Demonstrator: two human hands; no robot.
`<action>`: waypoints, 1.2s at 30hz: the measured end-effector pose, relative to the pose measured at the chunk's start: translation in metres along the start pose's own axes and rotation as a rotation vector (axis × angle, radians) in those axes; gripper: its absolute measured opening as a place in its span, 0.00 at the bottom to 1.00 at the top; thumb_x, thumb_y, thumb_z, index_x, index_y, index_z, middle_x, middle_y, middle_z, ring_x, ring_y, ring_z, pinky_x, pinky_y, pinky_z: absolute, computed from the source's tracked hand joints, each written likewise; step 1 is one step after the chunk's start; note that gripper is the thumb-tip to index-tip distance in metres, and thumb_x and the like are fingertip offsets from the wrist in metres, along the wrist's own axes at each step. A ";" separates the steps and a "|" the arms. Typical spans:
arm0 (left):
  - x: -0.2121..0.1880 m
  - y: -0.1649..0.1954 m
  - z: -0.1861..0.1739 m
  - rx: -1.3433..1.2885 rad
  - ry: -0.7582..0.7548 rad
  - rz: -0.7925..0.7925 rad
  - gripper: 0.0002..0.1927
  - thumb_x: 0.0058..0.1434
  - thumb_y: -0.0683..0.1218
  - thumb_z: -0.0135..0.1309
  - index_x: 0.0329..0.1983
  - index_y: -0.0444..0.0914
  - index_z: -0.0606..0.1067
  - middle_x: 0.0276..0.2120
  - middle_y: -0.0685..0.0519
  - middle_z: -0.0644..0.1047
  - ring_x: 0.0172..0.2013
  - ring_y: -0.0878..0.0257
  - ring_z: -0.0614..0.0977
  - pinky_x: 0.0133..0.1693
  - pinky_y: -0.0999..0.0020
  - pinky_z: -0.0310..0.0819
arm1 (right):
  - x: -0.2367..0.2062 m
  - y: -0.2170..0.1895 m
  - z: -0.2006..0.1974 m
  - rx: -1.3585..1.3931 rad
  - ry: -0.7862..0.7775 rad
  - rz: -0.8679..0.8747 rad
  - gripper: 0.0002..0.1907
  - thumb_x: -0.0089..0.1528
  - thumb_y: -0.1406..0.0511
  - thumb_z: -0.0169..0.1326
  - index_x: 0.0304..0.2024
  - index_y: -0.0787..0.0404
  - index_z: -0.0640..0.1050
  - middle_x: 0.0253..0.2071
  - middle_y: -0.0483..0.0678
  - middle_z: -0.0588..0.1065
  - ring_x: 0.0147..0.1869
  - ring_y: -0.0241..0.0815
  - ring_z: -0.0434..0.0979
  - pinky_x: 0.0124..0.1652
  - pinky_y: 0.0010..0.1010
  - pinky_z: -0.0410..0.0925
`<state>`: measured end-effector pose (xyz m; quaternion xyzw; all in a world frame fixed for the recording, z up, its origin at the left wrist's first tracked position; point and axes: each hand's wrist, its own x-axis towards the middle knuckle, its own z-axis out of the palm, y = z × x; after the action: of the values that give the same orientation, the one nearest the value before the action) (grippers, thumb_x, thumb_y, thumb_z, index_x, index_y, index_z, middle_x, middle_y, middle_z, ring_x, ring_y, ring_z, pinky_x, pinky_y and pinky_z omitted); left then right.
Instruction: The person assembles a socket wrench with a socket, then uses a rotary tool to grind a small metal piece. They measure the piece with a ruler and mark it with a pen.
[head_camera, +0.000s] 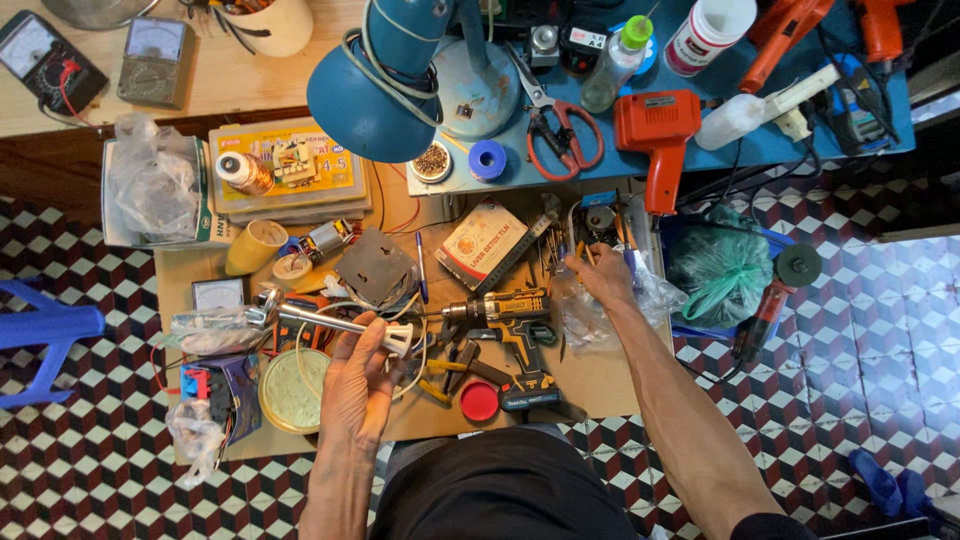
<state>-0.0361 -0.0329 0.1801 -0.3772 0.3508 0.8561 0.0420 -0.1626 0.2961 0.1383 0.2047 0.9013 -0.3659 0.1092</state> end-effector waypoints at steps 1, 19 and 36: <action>0.000 -0.001 0.001 -0.003 -0.007 0.002 0.15 0.60 0.42 0.62 0.50 0.43 0.76 0.41 0.56 0.80 0.45 0.63 0.82 0.46 0.59 0.78 | 0.005 0.001 -0.002 0.053 -0.040 0.081 0.33 0.54 0.55 0.69 0.55 0.67 0.76 0.38 0.54 0.80 0.41 0.44 0.80 0.44 0.37 0.71; 0.008 0.002 -0.008 -0.070 -0.026 0.025 0.16 0.59 0.41 0.64 0.49 0.42 0.76 0.39 0.58 0.78 0.42 0.65 0.79 0.50 0.53 0.80 | -0.102 0.067 -0.011 1.168 -0.444 0.148 0.12 0.64 0.69 0.51 0.50 0.67 0.73 0.37 0.51 0.77 0.38 0.41 0.79 0.42 0.29 0.75; 0.012 0.036 -0.029 -0.115 -0.049 -0.019 0.13 0.60 0.41 0.63 0.48 0.40 0.77 0.40 0.55 0.77 0.43 0.62 0.80 0.45 0.58 0.83 | -0.185 -0.065 0.040 0.153 -0.336 -0.543 0.20 0.62 0.59 0.58 0.56 0.57 0.79 0.39 0.47 0.75 0.40 0.41 0.78 0.41 0.33 0.71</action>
<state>-0.0382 -0.0804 0.1788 -0.3612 0.2964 0.8834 0.0370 -0.0246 0.1725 0.2137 -0.0988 0.8622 -0.4771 0.1389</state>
